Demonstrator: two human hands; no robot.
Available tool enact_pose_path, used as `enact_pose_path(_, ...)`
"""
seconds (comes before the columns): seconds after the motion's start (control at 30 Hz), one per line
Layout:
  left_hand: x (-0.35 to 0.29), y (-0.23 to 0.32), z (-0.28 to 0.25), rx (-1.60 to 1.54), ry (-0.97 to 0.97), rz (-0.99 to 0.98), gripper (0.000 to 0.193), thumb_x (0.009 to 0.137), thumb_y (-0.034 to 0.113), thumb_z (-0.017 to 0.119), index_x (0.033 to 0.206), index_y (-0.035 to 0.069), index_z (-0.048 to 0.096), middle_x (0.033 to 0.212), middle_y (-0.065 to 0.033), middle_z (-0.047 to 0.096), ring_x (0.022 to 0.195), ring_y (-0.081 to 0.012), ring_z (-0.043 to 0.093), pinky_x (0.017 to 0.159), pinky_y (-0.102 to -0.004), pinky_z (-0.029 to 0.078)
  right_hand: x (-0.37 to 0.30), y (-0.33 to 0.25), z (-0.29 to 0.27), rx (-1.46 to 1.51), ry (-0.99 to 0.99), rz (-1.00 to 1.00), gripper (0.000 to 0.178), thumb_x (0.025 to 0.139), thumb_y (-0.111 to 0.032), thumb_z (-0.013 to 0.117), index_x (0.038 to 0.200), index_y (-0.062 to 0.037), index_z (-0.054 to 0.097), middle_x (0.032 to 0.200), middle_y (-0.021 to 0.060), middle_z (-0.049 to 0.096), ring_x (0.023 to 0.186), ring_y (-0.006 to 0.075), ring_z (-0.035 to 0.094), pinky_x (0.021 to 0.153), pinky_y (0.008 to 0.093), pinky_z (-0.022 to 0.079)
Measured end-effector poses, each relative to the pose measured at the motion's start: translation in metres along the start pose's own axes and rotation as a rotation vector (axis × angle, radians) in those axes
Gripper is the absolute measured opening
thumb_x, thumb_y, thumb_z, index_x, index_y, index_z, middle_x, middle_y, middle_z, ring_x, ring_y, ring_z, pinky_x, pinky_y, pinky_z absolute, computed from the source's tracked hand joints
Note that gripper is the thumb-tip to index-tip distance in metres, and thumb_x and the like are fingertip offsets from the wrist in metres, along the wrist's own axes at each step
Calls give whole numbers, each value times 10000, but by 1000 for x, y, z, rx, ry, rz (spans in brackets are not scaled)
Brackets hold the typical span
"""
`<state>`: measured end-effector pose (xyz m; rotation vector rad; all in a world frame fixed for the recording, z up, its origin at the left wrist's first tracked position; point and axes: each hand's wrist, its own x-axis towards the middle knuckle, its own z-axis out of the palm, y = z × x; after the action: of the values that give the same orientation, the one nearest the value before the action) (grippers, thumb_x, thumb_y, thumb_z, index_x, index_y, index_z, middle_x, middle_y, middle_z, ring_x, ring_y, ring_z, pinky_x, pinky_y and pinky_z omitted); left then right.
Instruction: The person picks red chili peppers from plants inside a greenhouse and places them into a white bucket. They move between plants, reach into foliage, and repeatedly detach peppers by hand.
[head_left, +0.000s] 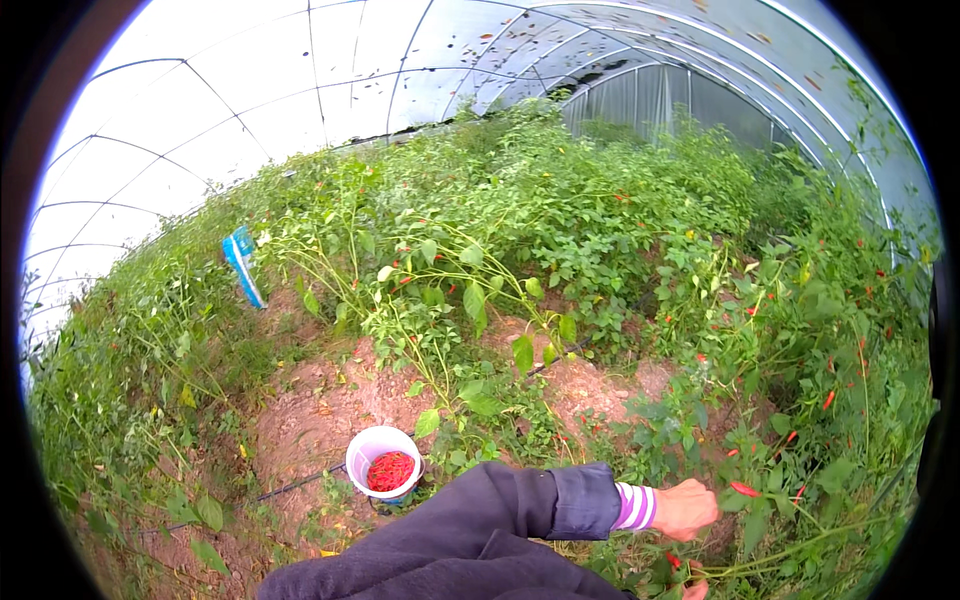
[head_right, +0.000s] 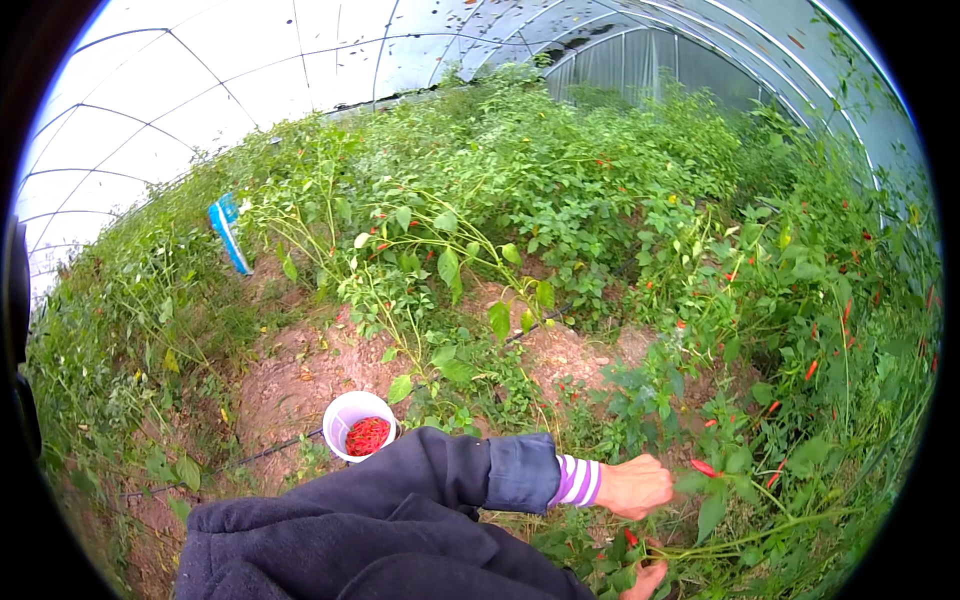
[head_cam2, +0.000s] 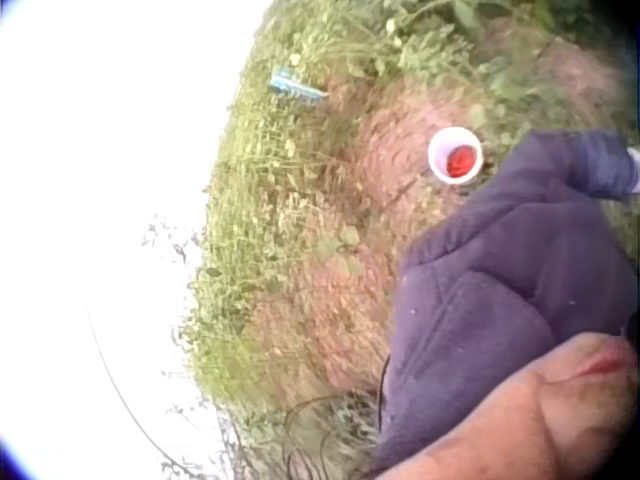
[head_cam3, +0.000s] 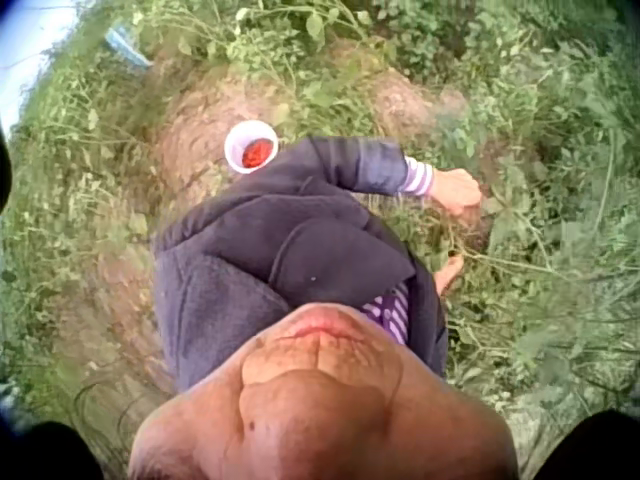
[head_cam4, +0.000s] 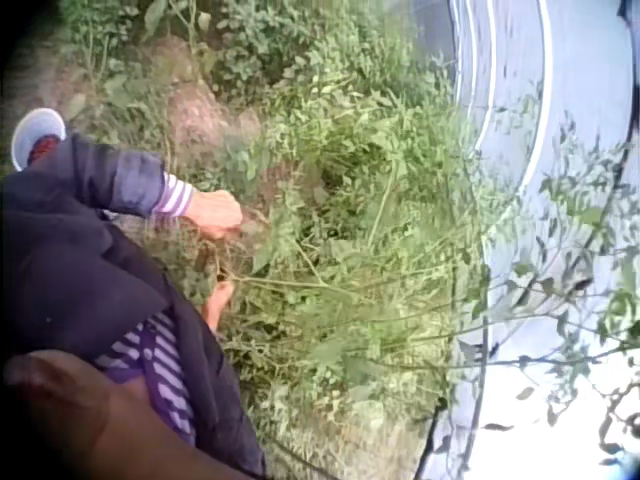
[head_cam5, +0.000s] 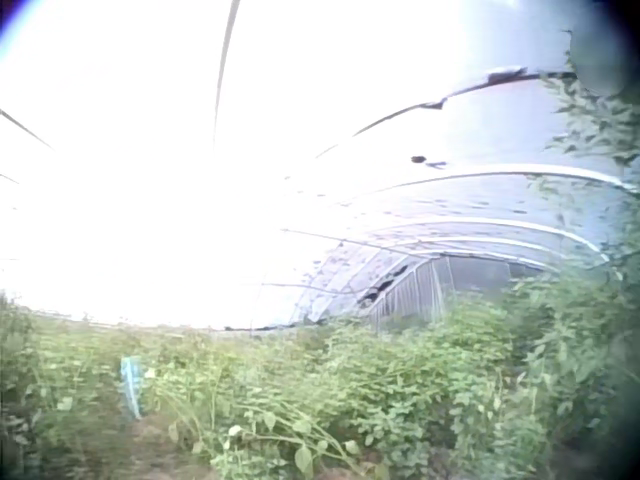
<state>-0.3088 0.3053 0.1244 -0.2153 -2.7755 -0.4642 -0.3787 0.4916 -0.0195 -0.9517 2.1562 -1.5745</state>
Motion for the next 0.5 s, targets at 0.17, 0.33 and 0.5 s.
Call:
enact_pose_path(0.17, -3, 3, 12, -484, -9, -189, 331, 601, 175, 741, 864, 2, 639, 775, -184, 638, 806, -353, 618, 664, -434, 473, -6, -40, 1, 181, 5, 50, 208, 823, -147, 594, 985, -17, 605, 843, 88, 616, 747, 188, 560, 672, 331, 453)
enact_pose_path(0.33, -13, 15, 30, -635, -77, -198, 301, 650, 183, 731, 806, -51, 623, 741, -209, 622, 796, -355, 610, 667, -422, 465, -6, -47, -2, 351, 65, 79, 200, 836, -155, 602, 994, -33, 607, 863, 81, 619, 766, 184, 569, 688, 322, 462)
enact_pose_path(0.5, -21, -1, 55, -570, 39, -80, 226, 677, 164, 660, 751, -42, 601, 776, -219, 568, 823, -375, 558, 689, -448, 425, -11, -37, 4, 531, 112, 129, 193, 849, -164, 610, 1003, -49, 608, 883, 73, 622, 784, 180, 577, 703, 313, 471)
